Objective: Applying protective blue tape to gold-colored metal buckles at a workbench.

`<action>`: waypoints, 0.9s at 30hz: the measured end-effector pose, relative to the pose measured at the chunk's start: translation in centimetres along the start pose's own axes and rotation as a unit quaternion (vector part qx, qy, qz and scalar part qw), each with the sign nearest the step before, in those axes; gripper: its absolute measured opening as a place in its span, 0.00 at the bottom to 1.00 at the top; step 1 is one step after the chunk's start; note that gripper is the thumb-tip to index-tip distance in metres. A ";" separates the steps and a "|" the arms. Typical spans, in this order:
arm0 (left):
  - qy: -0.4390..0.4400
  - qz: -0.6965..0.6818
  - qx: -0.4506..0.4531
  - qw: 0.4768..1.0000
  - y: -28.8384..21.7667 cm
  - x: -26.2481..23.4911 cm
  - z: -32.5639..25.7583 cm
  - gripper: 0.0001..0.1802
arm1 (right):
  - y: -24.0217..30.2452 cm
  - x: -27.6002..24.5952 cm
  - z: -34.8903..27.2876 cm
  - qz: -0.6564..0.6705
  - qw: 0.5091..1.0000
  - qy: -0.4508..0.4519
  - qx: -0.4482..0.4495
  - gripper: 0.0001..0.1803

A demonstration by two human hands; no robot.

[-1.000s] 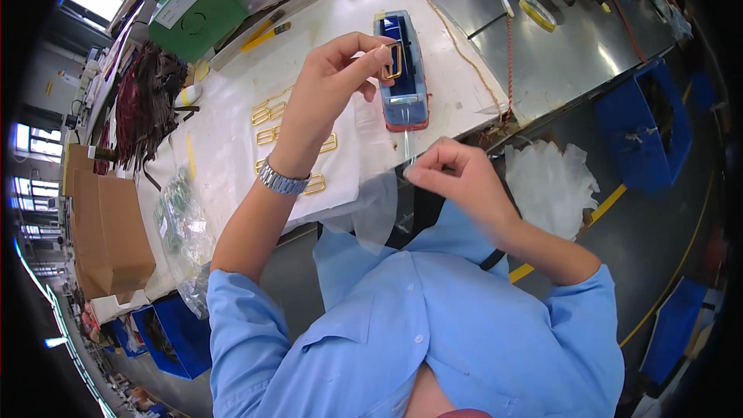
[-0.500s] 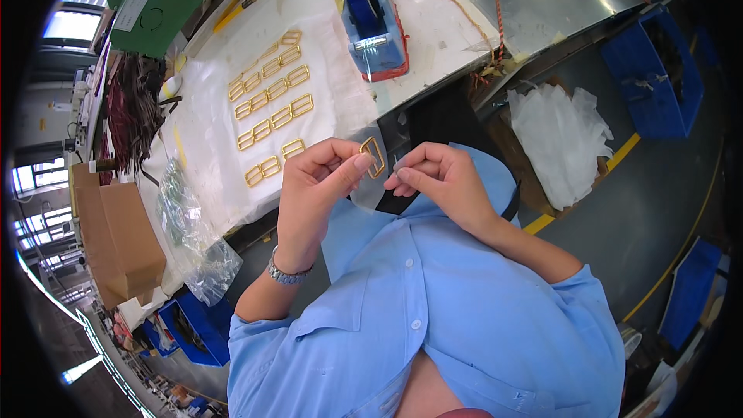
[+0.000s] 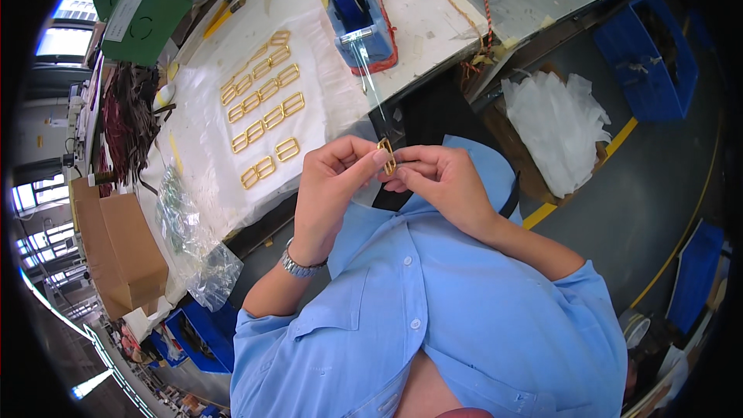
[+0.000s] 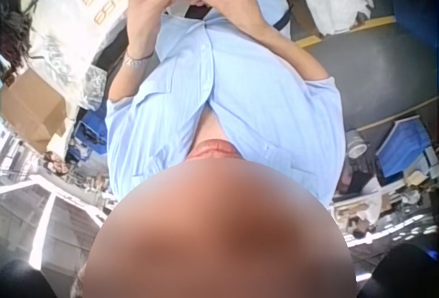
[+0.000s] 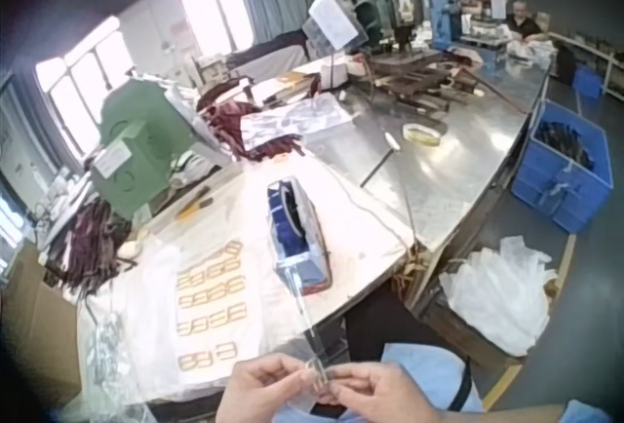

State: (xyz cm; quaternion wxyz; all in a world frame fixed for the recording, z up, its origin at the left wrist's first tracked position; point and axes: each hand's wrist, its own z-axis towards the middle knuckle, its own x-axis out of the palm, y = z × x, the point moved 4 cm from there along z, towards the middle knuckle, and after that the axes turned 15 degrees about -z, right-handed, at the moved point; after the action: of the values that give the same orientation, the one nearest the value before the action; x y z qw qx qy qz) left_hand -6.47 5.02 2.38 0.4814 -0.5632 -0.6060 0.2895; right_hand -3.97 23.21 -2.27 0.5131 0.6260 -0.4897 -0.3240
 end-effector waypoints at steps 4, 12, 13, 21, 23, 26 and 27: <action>0.003 0.001 -0.006 1.000 0.4 0.0 0.3 0.08 | 0.1 0.0 -0.2 -0.009 1.000 -0.004 -0.003 0.16; 0.016 -0.026 -0.062 0.998 2.0 -0.7 1.2 0.08 | -0.7 0.0 -0.6 -0.014 1.000 0.000 0.003 0.17; 0.015 -0.026 -0.062 0.998 2.2 -0.9 1.3 0.08 | -0.9 0.0 -0.6 -0.005 1.000 0.006 0.011 0.17; 0.004 -0.033 -0.100 0.994 2.6 -1.2 1.9 0.09 | -2.0 -0.2 -0.1 0.103 0.993 0.036 0.044 0.18; 0.014 -0.034 -0.097 0.995 2.8 -1.3 2.1 0.09 | -2.3 -0.3 0.1 0.179 0.979 0.041 0.094 0.19; 0.027 -0.035 -0.096 0.994 2.9 -1.2 2.5 0.09 | -3.3 -0.1 0.4 0.194 0.973 0.047 0.114 0.18; 0.031 -0.035 -0.092 0.995 2.9 -1.1 2.4 0.09 | -3.2 -0.1 0.4 0.193 0.974 0.047 0.112 0.18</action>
State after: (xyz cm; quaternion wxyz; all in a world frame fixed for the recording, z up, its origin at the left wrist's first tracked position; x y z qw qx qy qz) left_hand -7.62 5.00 -1.35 0.4560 -0.5921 -0.6345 0.1974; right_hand -3.46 23.20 -5.49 0.5149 0.5882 -0.6095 -0.1318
